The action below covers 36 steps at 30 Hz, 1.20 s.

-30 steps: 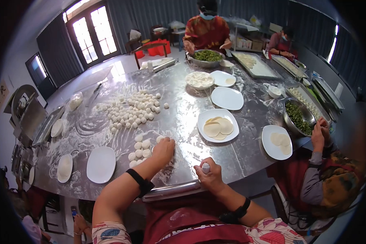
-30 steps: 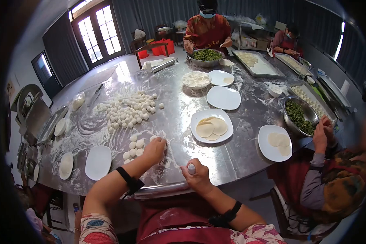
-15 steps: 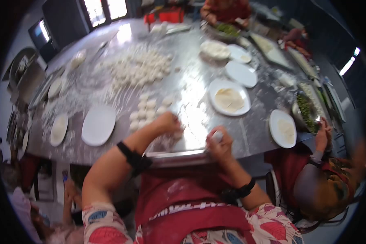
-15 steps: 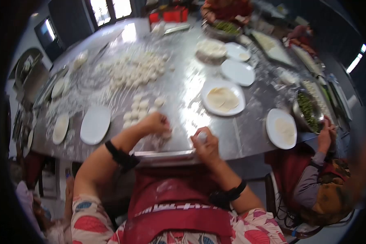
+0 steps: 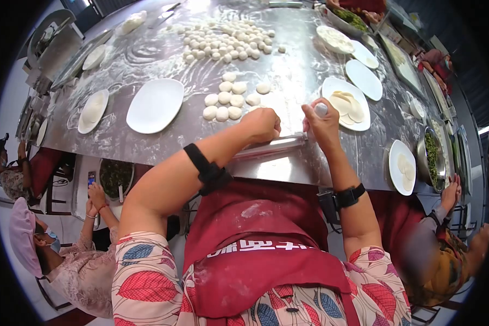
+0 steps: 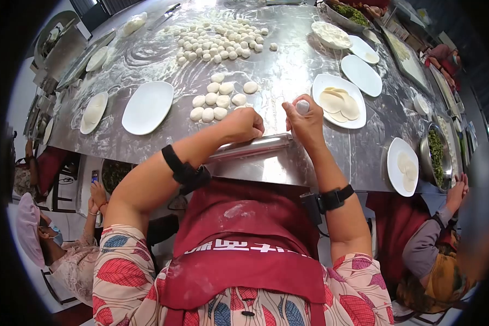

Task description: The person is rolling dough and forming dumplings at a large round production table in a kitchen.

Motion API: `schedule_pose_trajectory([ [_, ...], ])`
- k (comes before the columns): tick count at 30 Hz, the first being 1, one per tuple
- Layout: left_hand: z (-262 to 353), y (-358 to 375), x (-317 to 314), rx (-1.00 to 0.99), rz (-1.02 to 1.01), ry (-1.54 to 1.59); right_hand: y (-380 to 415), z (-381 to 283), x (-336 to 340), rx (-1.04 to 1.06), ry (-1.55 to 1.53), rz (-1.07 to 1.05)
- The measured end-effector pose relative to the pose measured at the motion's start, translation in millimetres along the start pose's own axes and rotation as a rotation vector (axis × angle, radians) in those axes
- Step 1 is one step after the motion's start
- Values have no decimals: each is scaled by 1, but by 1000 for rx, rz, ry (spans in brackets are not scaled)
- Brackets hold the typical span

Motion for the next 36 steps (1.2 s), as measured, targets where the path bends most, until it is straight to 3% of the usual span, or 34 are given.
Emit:
schedule_pose_trajectory([
  [4,-2,16,2,58,87,46,35,0,6,-16,144,194],
  [6,-7,26,0,92,204,86,55,7,6,36,-15,180],
  [7,-6,28,-1,222,115,214,54,8,6,32,-16,205],
  [12,5,11,-6,87,105,54,2,4,-11,105,54,217],
  [17,-10,12,-6,-12,-4,51,40,4,3,-15,68,270],
  [20,-13,23,1,62,48,143,60,9,6,71,-41,215],
  [22,-6,25,4,36,-8,112,37,2,0,-8,76,293],
  [25,-3,12,1,3,101,-11,-5,5,-10,105,140,252],
  [29,-4,11,3,-50,4,40,8,5,-5,77,150,289],
  [32,-15,18,5,-49,65,80,58,8,6,39,53,265],
  [36,-6,18,8,2,-34,102,22,0,-5,45,135,274],
])
Point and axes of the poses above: each hand's wrist, its own y-axis away from the middle knuckle, its own x-axis out of the back of the hand, z = x × y, the point moved 2 cm from there along -y, towards the middle knuckle, and after that the axes turned 10 degrees about -x, right-handed, at the moved point
